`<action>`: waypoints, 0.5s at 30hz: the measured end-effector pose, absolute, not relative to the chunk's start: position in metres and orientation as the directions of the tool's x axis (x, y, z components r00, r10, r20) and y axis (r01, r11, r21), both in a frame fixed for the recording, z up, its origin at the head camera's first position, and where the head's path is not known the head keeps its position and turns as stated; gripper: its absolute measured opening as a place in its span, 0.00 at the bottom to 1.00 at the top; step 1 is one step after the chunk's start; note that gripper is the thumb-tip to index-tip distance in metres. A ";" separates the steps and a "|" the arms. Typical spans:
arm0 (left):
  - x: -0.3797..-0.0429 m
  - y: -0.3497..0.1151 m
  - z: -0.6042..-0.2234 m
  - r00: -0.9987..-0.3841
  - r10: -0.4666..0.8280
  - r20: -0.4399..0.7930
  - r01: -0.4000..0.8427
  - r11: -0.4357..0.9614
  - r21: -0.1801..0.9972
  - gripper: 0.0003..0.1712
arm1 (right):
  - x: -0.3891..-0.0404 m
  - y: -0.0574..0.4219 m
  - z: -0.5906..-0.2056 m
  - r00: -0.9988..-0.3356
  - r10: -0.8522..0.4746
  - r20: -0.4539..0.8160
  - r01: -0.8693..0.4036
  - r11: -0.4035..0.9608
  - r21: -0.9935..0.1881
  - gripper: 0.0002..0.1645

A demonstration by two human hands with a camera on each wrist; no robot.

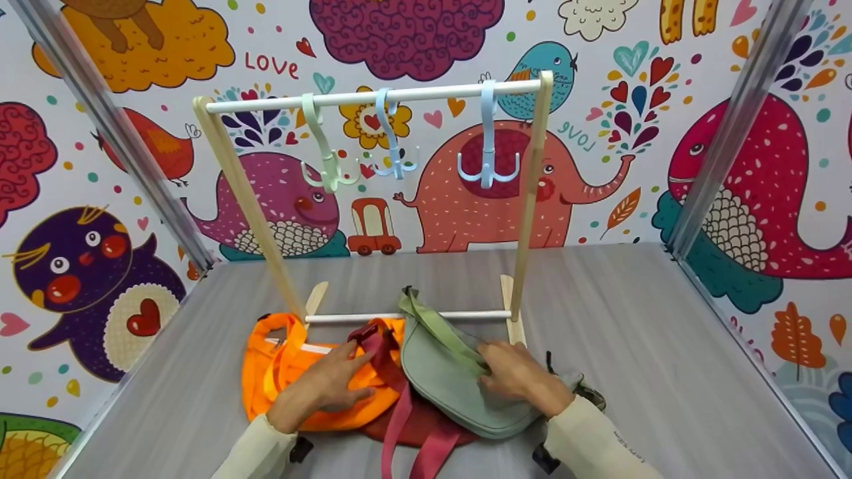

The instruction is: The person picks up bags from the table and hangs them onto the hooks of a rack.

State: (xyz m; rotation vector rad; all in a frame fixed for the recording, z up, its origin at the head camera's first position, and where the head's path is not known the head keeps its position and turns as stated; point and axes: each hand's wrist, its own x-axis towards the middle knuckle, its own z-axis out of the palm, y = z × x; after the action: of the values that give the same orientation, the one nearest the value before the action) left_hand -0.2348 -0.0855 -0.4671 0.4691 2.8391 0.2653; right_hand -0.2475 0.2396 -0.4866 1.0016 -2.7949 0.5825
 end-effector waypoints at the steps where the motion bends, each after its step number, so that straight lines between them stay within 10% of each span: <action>1: -0.234 -0.084 -0.466 -0.919 0.339 -0.200 0.299 0.932 0.206 0.38 | -0.247 0.239 -0.486 -0.774 -0.588 0.236 -0.633 0.703 -0.324 0.12; 15: -0.231 -0.069 -0.457 -0.889 0.432 0.150 0.442 0.896 0.041 0.25 | -0.244 0.238 -0.467 -0.788 -0.590 0.175 -0.580 0.616 -0.533 0.07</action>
State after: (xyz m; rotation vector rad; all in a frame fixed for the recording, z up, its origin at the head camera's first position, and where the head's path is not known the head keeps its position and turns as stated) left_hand -0.2312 -0.0686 -0.4566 0.7392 3.1918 0.1216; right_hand -0.2440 0.2377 -0.4673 1.0283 -2.8404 0.9262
